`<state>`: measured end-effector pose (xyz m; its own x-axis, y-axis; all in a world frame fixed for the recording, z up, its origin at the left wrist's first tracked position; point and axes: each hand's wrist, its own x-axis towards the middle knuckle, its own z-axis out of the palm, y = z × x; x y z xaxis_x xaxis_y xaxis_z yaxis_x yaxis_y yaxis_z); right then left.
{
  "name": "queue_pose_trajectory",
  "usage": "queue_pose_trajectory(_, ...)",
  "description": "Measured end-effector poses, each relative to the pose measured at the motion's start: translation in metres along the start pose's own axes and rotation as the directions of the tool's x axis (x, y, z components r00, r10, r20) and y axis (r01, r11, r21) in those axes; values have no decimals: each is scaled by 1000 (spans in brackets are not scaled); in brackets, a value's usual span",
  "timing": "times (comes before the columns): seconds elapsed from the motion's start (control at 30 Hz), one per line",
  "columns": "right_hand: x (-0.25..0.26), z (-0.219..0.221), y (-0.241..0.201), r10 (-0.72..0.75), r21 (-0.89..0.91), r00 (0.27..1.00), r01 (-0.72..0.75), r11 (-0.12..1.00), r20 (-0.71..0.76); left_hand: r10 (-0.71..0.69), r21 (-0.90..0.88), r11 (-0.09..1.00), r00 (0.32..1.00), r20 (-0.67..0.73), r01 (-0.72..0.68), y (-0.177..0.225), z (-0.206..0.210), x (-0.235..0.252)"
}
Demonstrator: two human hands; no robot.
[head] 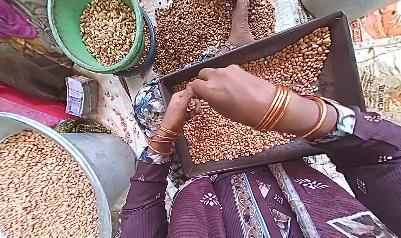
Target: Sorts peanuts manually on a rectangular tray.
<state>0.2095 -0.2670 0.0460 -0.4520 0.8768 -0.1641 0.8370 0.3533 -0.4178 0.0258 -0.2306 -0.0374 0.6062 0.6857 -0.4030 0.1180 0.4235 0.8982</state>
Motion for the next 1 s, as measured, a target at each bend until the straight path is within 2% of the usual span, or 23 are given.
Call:
queue_pose_trajectory(0.1,10,11,-13,-67,23,998,67,997,21,-188,-251,950,982,8,183,-6,8,-7)
queue_pose_trajectory(0.17,7,20,-7,-95,31,993,98,995,-72,-255,-376,890,965,64,260,-6,6,-6)
queue_pose_trajectory(0.23,-1,20,6,-85,16,983,89,996,-165,-240,-443,849,957,166,289,-4,-9,0)
queue_pose_trajectory(0.27,-7,19,14,-71,8,978,73,997,-194,-184,-445,857,961,208,260,2,-21,2)
queue_pose_trajectory(0.3,-13,16,22,-52,0,978,53,999,-203,-127,-426,884,975,181,194,13,-32,4)
queue_pose_trajectory(0.37,-25,12,35,-20,-14,983,18,1000,-182,-14,-373,928,1000,-25,4,46,-55,12)
queue_pose_trajectory(0.4,-30,12,39,-3,-20,986,0,1000,-165,50,-374,922,988,-146,-102,67,-66,22)
queue_pose_trajectory(0.47,-35,14,43,30,-27,992,-34,999,-125,147,-398,870,923,-355,-291,106,-87,41)
queue_pose_trajectory(0.53,-33,17,43,53,-21,994,-55,998,-91,167,-362,836,819,-548,-413,137,-102,56)
queue_pose_trajectory(0.6,-27,20,40,72,2,995,-73,997,-74,162,-213,902,751,-640,-376,152,-117,71)
queue_pose_trajectory(0.67,-22,22,40,90,15,993,-89,996,-80,201,116,979,718,-666,-166,149,-132,87)
queue_pose_trajectory(0.7,-21,23,42,101,12,991,-101,995,-85,268,309,948,726,-634,-80,142,-135,92)
queue_pose_trajectory(0.73,-20,24,45,116,4,989,-116,993,-89,337,488,872,772,-539,-40,134,-135,93)
queue_pose_trajectory(0.77,-19,23,49,137,-1,987,-137,991,-83,383,628,777,831,-404,-53,126,-134,89)
queue_pose_trajectory(0.83,-16,26,59,153,-10,985,-154,988,-78,405,767,617,907,-116,-177,103,-117,71)
queue_pose_trajectory(0.93,-1,35,68,147,1,988,-147,989,-43,234,845,438,947,221,-305,65,-83,35)
queue_pose_trajectory(1.0,13,44,71,78,25,996,-77,997,-32,141,910,232,937,319,-345,41,-65,11)
